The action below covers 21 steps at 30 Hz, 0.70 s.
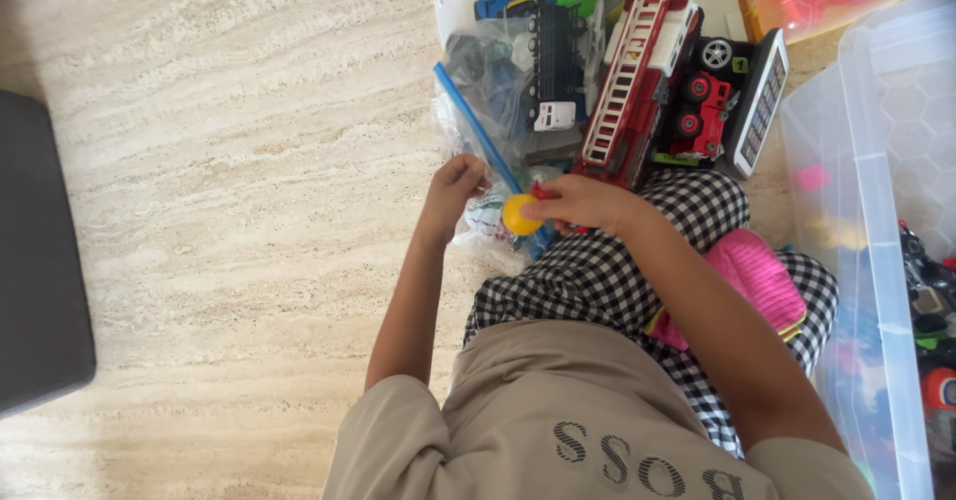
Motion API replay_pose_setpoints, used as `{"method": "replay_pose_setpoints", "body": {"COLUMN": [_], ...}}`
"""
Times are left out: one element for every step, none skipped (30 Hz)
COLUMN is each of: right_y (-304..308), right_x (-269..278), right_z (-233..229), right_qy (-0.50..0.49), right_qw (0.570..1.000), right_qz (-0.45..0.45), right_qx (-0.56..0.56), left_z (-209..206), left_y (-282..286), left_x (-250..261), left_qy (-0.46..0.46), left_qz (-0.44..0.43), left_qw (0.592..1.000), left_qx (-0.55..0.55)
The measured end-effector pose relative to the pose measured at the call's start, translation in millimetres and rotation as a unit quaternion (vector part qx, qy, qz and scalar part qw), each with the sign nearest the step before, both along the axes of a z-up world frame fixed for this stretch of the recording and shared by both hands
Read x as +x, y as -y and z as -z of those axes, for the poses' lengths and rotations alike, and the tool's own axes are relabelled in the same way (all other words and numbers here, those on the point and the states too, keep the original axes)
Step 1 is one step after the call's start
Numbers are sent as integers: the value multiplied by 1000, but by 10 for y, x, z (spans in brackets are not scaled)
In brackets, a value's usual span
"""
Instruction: The person sits on the floor and sorts various toys from a large plastic bin into smaller containers and bags. They handle toy vehicles, a stacking ring toy, a panda figurine, and a shape-sorter, placing them into a yellow toolbox, a clear plastic bin, and zip-top bags.
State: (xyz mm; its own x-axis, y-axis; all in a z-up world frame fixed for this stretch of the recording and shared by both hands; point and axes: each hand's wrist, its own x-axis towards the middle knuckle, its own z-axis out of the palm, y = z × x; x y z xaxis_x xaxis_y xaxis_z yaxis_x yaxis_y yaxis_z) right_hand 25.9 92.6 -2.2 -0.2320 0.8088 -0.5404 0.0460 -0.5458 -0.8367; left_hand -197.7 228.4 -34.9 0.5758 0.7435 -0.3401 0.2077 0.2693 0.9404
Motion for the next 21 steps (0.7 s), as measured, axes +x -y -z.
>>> {"method": "replay_pose_setpoints", "body": {"right_y": [-12,1,60,127,215,319,385,435,526,596,624,630,616,584,518,463,406,356,305,261,258], "right_x": [-7,29,108,204,291,385,470,537,566,557,526,467,398,310,180,62,-44,-137,-181,-208,-220], "right_z": [32,57,72,79,76,56,26,-8,-40,-66,-86,-98,-103,-94,-61,-29,-1,19,27,26,13], "right_qy": [14,-12,-39,-66,-96,-126,-155,-142,-131,-119,-61,-2,56,6,-46,-98,-63,-28,9,41,70], "right_qw": [999,998,992,983,975,964,952,961,969,977,989,996,996,998,996,990,994,997,998,996,992], "right_qz": [11,63,115,167,195,223,252,223,192,160,128,95,58,60,61,61,46,30,14,25,37], "right_qx": [-31,-7,15,38,52,65,82,86,83,80,40,0,-39,1,41,81,73,65,58,82,102], "left_z": [-42,-104,-180,-270,-376,-491,-603,-688,-734,-754,-755,-736,-702,-661,-620,-583,-567,-564,-570,-582,-591], "left_y": [44,94,190,313,413,482,496,469,468,450,391,315,245,187,118,55,-14,-73,-133,-185,-218], "left_x": [40,83,110,130,142,142,172,243,308,369,442,523,592,639,650,648,629,599,589,583,575], "left_qy": [-52,-104,-96,-84,-69,-102,-133,-129,-126,-122,-190,-254,-316,-289,-263,-237,-197,-157,-115,-120,-125], "left_qz": [-23,-46,-58,-64,-65,8,81,122,163,204,298,387,470,473,477,480,477,471,463,476,491], "left_qw": [998,993,976,928,852,834,807,779,753,724,698,662,616,617,617,617,656,693,727,718,710], "left_qx": [8,16,189,357,514,543,570,601,625,648,623,589,548,558,568,577,550,522,493,493,489]}}
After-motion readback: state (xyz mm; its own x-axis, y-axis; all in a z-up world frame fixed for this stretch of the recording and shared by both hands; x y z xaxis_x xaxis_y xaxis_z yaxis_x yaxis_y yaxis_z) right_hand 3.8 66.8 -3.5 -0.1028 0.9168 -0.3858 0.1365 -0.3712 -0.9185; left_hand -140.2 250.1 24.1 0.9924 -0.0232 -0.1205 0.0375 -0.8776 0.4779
